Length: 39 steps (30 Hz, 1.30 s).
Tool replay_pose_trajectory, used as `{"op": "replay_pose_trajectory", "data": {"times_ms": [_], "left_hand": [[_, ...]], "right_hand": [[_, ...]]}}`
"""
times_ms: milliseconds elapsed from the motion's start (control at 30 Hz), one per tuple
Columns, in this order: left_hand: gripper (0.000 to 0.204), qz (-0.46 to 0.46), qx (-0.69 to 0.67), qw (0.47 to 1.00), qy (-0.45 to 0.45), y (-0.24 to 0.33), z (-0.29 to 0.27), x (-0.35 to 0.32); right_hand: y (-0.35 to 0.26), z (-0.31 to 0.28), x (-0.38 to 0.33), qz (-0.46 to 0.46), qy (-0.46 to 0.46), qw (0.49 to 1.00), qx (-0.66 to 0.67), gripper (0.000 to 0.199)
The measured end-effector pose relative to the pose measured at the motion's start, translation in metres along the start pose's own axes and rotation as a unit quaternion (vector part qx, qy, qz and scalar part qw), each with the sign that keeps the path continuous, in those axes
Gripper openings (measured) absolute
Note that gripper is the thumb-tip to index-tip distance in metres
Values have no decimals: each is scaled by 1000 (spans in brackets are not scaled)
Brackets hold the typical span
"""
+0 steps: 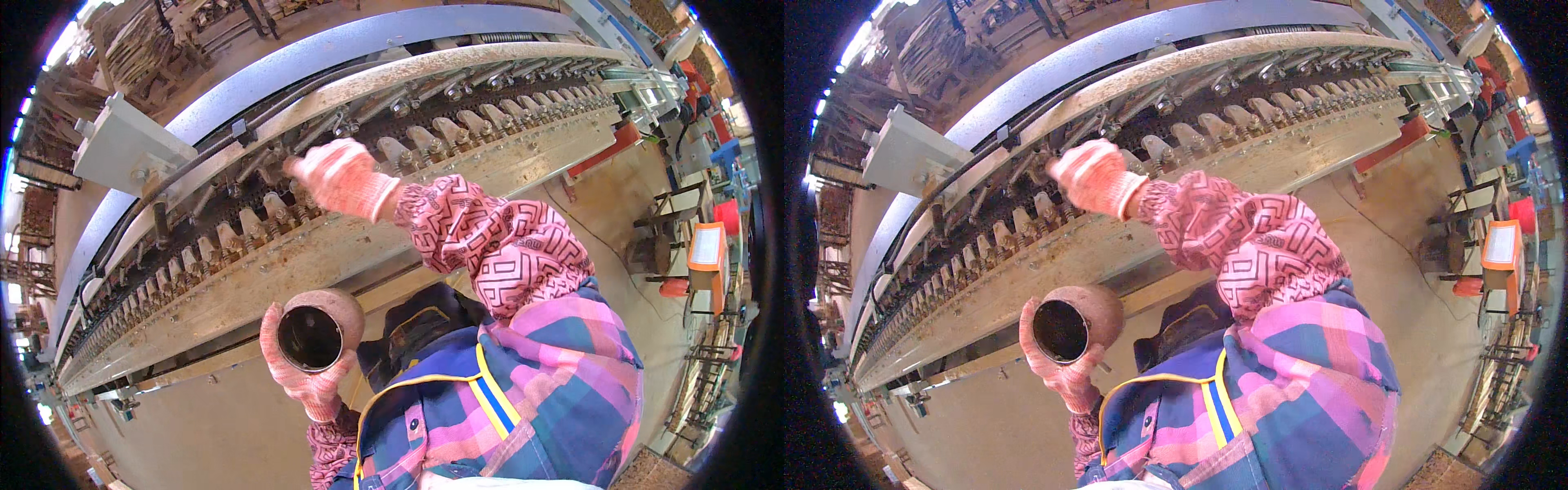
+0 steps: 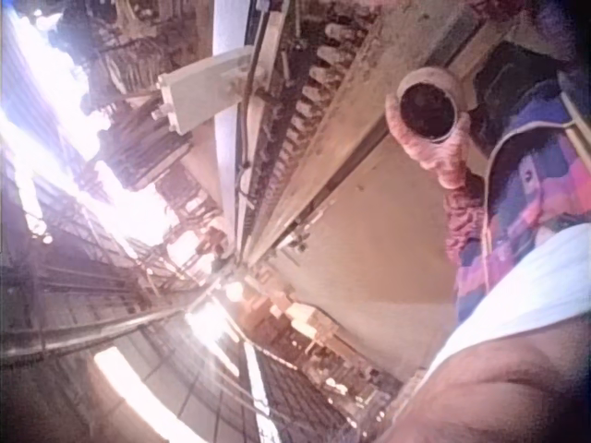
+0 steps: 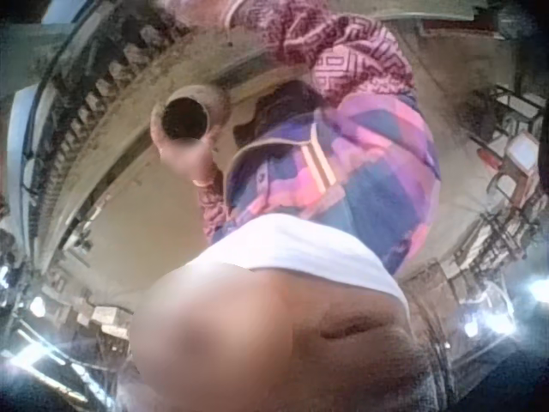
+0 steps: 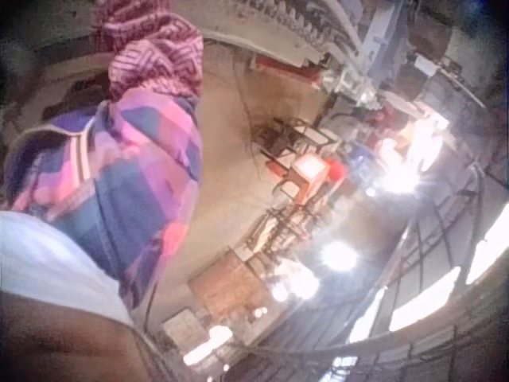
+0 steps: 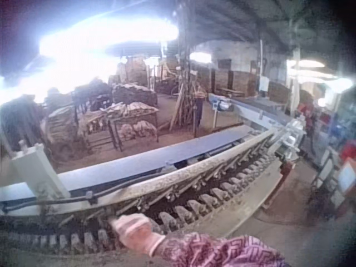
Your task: The person applies a dark liquid to wooden pegs on a machine using a small cup and a brush. They then walk to a table and repeatedly pick up stacks of wooden slats, carrying them to a conveyor belt and placing them on the surface.
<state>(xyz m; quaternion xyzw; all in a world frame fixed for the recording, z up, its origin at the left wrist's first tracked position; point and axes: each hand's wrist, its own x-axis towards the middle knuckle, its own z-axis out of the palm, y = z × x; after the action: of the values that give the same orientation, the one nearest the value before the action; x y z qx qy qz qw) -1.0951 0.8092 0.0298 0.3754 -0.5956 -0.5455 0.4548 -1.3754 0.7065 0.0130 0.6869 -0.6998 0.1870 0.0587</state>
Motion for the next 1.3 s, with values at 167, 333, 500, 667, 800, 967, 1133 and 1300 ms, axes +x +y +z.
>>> {"op": "replay_pose_trajectory", "data": {"times_ms": [167,333,500,667,800,967,1133,1300], "left_hand": [[118,-7,19,998,-54,3,9,10],[119,-2,-19,999,-44,8,18,7],[121,19,-12,996,-82,16,44,6],[118,33,-28,992,-115,8,78,-1],[115,54,0,992,-113,20,119,-15],[122,130,53,989,-54,30,190,-60],[124,156,85,984,-22,45,259,-112],[121,116,10,993,-29,54,335,-150]], "right_hand": [[-10,24,20,119,-207,971,-22,32],[12,-10,-37,-19,93,995,35,29],[91,-85,-149,57,163,984,34,39],[187,-138,-206,210,119,966,-94,37],[229,-74,-184,166,24,985,-44,26],[234,-70,-194,93,107,989,-51,27],[280,-145,-323,100,207,972,52,34],[366,-202,-406,120,212,969,29,41]]}}
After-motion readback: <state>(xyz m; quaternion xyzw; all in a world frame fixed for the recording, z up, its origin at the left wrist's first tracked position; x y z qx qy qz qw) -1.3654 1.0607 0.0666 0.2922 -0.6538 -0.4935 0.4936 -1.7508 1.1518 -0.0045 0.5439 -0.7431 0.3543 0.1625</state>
